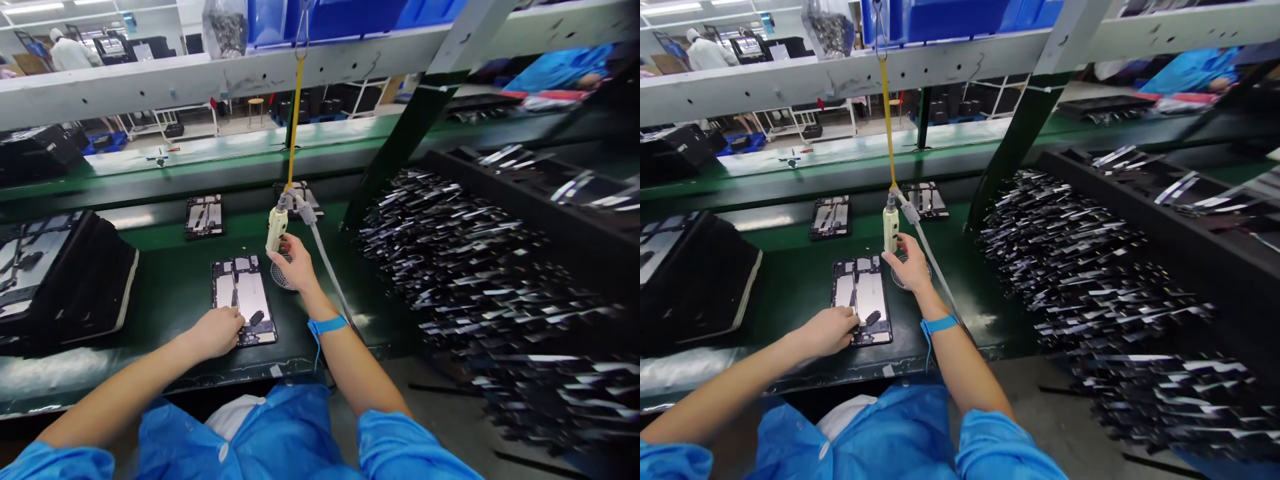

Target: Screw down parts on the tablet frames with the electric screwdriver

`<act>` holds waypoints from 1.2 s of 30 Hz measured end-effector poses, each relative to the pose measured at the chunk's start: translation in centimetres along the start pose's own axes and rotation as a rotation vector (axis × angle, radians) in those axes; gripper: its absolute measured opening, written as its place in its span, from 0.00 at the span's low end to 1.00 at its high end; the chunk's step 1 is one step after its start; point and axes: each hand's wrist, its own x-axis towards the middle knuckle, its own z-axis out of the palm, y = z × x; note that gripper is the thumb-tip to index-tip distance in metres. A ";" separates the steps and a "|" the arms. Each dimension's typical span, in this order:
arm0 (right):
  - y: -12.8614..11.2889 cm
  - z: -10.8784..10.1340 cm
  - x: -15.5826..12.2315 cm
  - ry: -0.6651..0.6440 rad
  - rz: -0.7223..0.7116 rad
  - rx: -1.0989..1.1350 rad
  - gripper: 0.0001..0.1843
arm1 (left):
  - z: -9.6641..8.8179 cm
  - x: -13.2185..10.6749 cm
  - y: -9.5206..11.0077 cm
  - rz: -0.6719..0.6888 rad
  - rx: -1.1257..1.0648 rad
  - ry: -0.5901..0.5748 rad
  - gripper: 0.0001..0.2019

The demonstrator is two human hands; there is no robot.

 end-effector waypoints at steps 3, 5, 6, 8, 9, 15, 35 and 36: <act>-1.2 1.0 1.2 0.038 -0.010 0.050 0.34 | -0.4 0.7 -0.1 0.024 0.005 -0.023 0.09; -2.0 1.6 2.1 0.027 0.010 0.084 0.36 | -0.5 0.6 0.1 0.048 0.007 -0.027 0.09; -2.4 1.8 2.5 0.012 0.024 0.098 0.36 | -0.5 0.4 0.3 0.058 0.006 -0.027 0.09; -3.0 2.2 3.0 -0.009 0.038 0.109 0.34 | -0.2 -0.1 0.7 0.079 -0.003 -0.017 0.09; -3.2 2.4 3.1 -0.013 0.035 0.110 0.32 | 0.1 -0.4 1.0 0.094 -0.005 0.001 0.09; -3.5 2.1 2.3 -0.001 0.047 0.134 0.20 | 3.2 -2.4 1.4 0.201 0.005 0.228 0.12; -4.3 1.1 2.6 0.028 0.020 0.279 0.22 | 7.6 -3.6 0.3 0.055 -0.117 0.533 0.15; -4.3 1.1 2.5 0.051 0.031 0.281 0.21 | 7.5 -3.1 -0.1 0.045 -0.123 0.531 0.15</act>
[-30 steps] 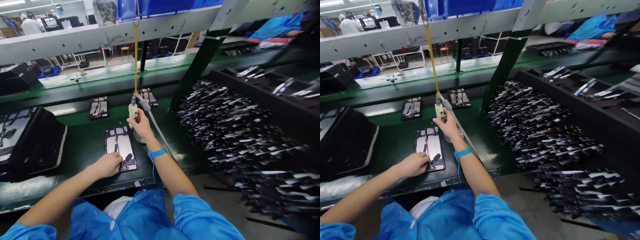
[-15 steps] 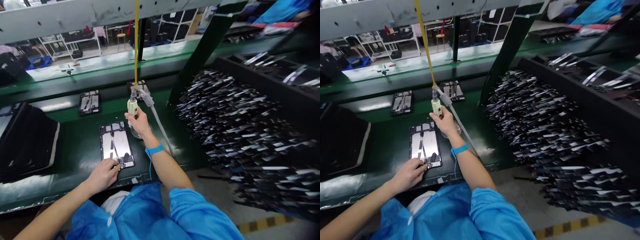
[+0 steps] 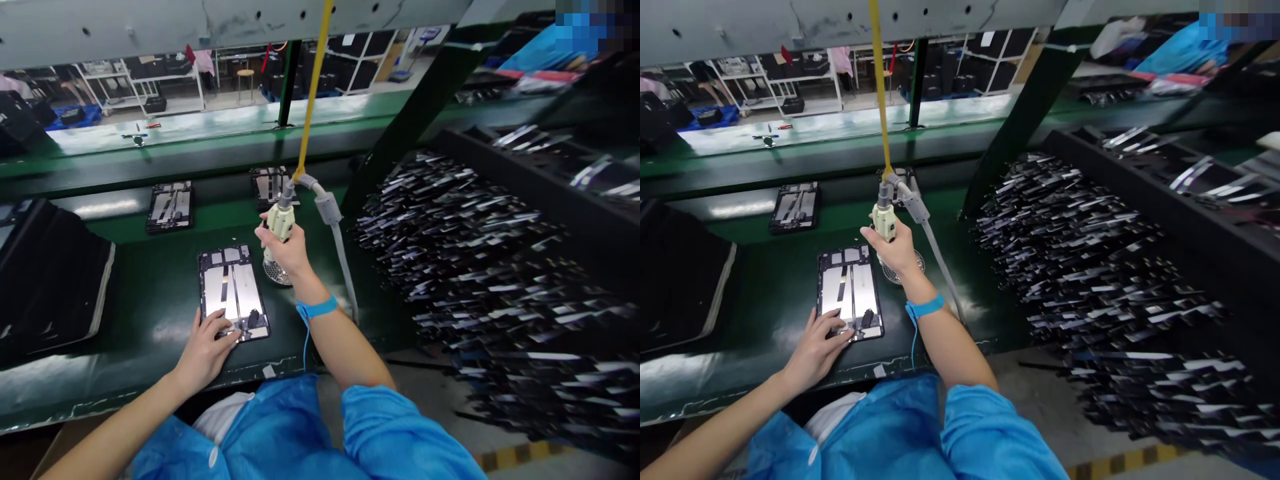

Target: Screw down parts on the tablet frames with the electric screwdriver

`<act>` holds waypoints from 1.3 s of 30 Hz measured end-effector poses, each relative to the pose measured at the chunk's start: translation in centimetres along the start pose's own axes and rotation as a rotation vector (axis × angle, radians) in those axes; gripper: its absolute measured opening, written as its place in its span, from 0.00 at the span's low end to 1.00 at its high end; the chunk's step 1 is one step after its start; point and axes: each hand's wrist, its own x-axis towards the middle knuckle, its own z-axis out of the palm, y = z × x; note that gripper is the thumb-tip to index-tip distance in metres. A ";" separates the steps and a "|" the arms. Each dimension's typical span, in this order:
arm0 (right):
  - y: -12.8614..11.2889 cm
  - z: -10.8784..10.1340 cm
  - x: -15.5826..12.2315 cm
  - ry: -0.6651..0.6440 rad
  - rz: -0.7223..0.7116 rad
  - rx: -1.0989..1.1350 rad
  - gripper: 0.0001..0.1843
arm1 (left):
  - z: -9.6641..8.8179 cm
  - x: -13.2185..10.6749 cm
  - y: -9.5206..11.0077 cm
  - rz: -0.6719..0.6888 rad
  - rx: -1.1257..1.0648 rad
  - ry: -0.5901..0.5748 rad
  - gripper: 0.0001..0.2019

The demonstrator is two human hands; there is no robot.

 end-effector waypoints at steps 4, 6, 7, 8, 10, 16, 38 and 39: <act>0.8 -0.5 -1.1 0.103 0.014 0.002 0.18 | 0.4 3.5 -2.7 -0.010 -0.010 -0.002 0.11; 1.5 -0.9 -1.5 0.147 0.005 0.016 0.17 | 0.7 5.2 -3.9 -0.001 -0.014 0.009 0.10; 1.8 -1.2 -1.7 0.168 -0.005 0.014 0.16 | 0.9 5.7 -4.4 0.001 -0.014 0.022 0.10; 2.1 -1.4 -1.8 0.193 -0.018 0.004 0.16 | 1.1 6.1 -4.6 0.002 -0.015 0.038 0.10; 2.4 -1.7 -1.8 0.236 -0.041 -0.025 0.15 | 1.4 6.4 -4.9 0.006 -0.023 0.062 0.10; 2.7 -2.0 -1.7 0.301 -0.040 -0.093 0.12 | 1.7 6.0 -4.8 0.025 -0.062 0.068 0.10; 3.0 -2.1 -1.7 0.322 -0.056 -0.201 0.10 | 1.8 6.1 -4.5 -0.044 -0.121 0.050 0.11; 2.7 -1.9 -1.7 0.332 -0.059 -0.188 0.10 | 1.9 6.2 -4.6 -0.044 -0.124 0.052 0.11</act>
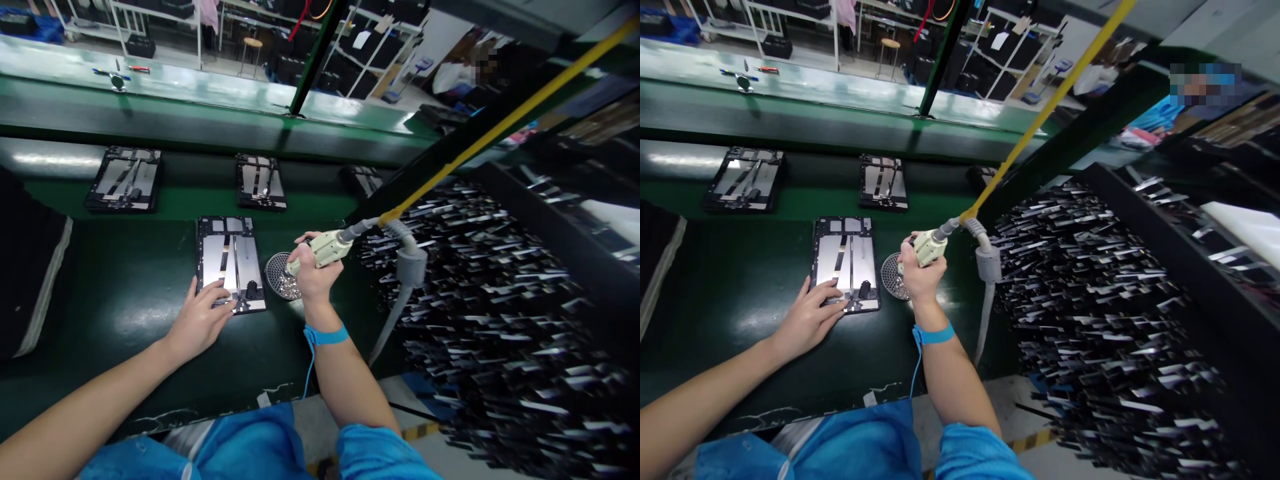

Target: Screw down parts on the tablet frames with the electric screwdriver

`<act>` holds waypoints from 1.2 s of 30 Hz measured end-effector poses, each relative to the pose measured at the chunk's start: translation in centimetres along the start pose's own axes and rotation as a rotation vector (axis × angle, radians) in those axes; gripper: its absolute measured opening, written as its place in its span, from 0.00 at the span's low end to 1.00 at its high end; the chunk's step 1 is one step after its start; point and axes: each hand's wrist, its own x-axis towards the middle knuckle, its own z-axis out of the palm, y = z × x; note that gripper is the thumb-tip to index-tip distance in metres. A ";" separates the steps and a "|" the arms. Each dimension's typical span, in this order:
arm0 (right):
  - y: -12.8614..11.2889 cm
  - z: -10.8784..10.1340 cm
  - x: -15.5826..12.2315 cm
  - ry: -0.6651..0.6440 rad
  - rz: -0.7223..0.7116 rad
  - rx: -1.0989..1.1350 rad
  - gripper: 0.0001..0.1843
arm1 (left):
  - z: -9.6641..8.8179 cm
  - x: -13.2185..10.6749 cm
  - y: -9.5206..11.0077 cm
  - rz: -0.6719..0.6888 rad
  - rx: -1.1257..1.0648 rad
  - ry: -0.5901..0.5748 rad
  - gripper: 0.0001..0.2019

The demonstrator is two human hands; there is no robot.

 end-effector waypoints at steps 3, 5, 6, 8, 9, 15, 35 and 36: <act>-1.7 0.7 -0.8 0.014 0.003 0.094 0.11 | 0.1 0.4 -0.2 -0.011 -0.014 -0.011 0.11; -2.9 1.3 -2.1 -0.052 0.005 0.204 0.11 | 0.2 0.5 -0.3 -0.017 -0.023 -0.020 0.12; -3.4 1.7 -3.0 -0.105 0.010 0.260 0.12 | 0.2 0.5 -0.3 -0.018 -0.024 -0.020 0.12; -3.9 2.3 -4.7 -0.240 0.036 0.333 0.13 | 0.3 0.5 -0.4 -0.015 -0.020 -0.013 0.12; -3.9 2.6 -5.5 -0.303 0.054 0.343 0.14 | 0.3 0.5 -0.4 -0.014 -0.018 -0.007 0.12; -2.7 3.0 -7.6 -0.445 0.133 0.323 0.17 | 0.5 0.4 -0.3 -0.020 -0.023 0.003 0.13; -2.6 2.7 -6.4 -0.408 0.041 0.262 0.15 | 0.4 0.3 -0.5 -0.012 -0.046 0.017 0.13; -2.6 2.3 -5.6 -0.327 0.037 0.244 0.15 | 0.4 0.3 -0.5 -0.011 -0.051 0.021 0.12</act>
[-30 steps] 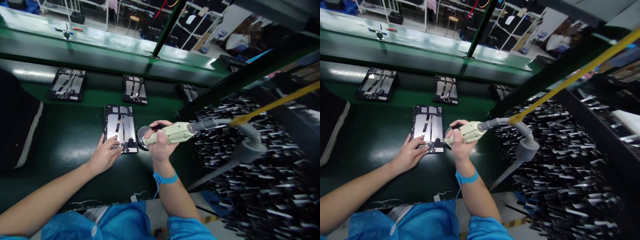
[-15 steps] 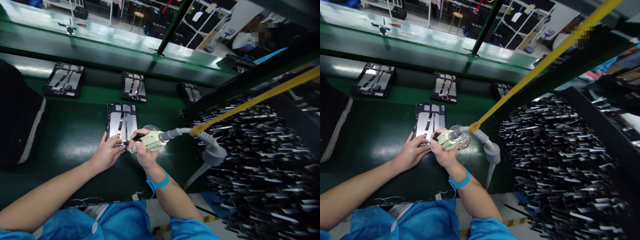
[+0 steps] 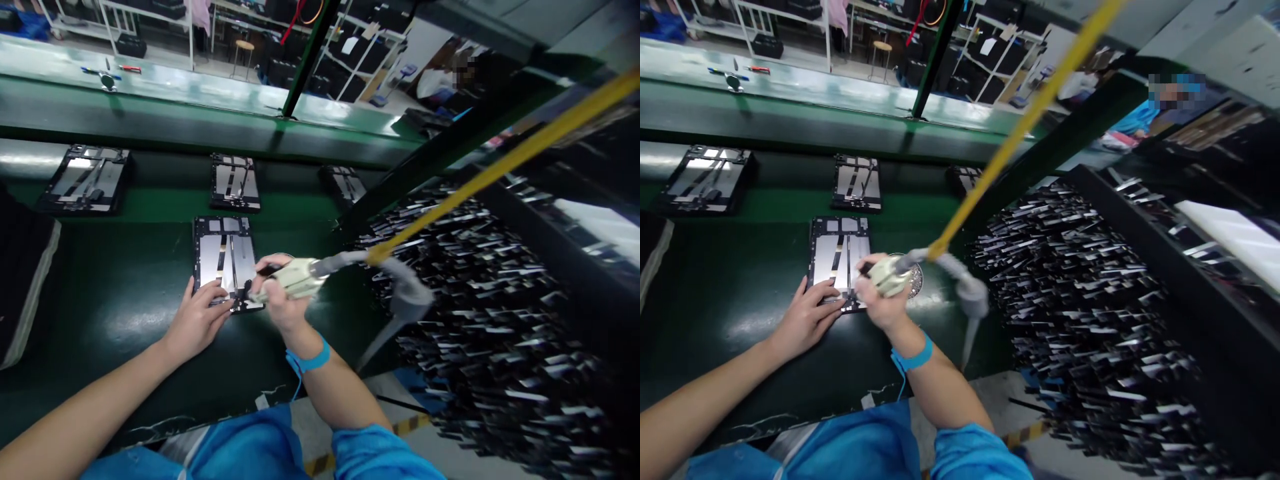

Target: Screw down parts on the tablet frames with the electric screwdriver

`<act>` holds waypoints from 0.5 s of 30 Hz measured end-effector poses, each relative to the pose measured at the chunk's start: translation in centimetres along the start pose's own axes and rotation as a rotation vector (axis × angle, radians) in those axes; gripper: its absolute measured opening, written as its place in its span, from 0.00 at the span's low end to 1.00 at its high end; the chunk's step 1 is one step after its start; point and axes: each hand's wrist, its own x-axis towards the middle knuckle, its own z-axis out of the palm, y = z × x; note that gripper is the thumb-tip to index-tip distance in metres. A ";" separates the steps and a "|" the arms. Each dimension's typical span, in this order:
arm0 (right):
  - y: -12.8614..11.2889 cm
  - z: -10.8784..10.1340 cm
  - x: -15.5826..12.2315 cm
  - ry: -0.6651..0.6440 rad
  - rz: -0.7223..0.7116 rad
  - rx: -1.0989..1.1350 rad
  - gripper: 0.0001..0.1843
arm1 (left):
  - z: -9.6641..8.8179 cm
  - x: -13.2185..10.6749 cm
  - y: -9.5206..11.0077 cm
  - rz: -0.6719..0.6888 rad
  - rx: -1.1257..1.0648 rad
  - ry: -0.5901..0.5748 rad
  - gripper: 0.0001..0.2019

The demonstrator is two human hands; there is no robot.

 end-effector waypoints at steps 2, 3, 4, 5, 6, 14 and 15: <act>0.0 -1.5 1.6 0.176 -0.039 -0.070 0.14 | 0.0 0.0 0.0 -0.003 -0.003 -0.001 0.12; 0.1 -2.2 2.4 0.244 -0.060 -0.117 0.13 | 0.0 0.0 0.0 -0.006 -0.003 -0.006 0.12; 0.3 -2.9 3.1 0.287 -0.071 -0.163 0.11 | -0.1 0.0 0.0 -0.009 -0.003 -0.013 0.12; 0.6 -3.5 3.7 0.309 -0.074 -0.204 0.10 | -0.1 0.0 0.1 -0.014 -0.003 -0.019 0.12; 1.0 -4.0 4.1 0.319 -0.071 -0.233 0.09 | -0.2 0.0 0.1 -0.017 -0.003 -0.024 0.12; 2.7 -4.9 4.5 0.332 -0.047 -0.238 0.10 | -0.4 0.1 0.2 -0.015 -0.001 -0.031 0.12; 2.8 -4.9 4.5 0.336 -0.044 -0.236 0.10 | -0.4 0.1 0.3 -0.017 -0.004 -0.028 0.12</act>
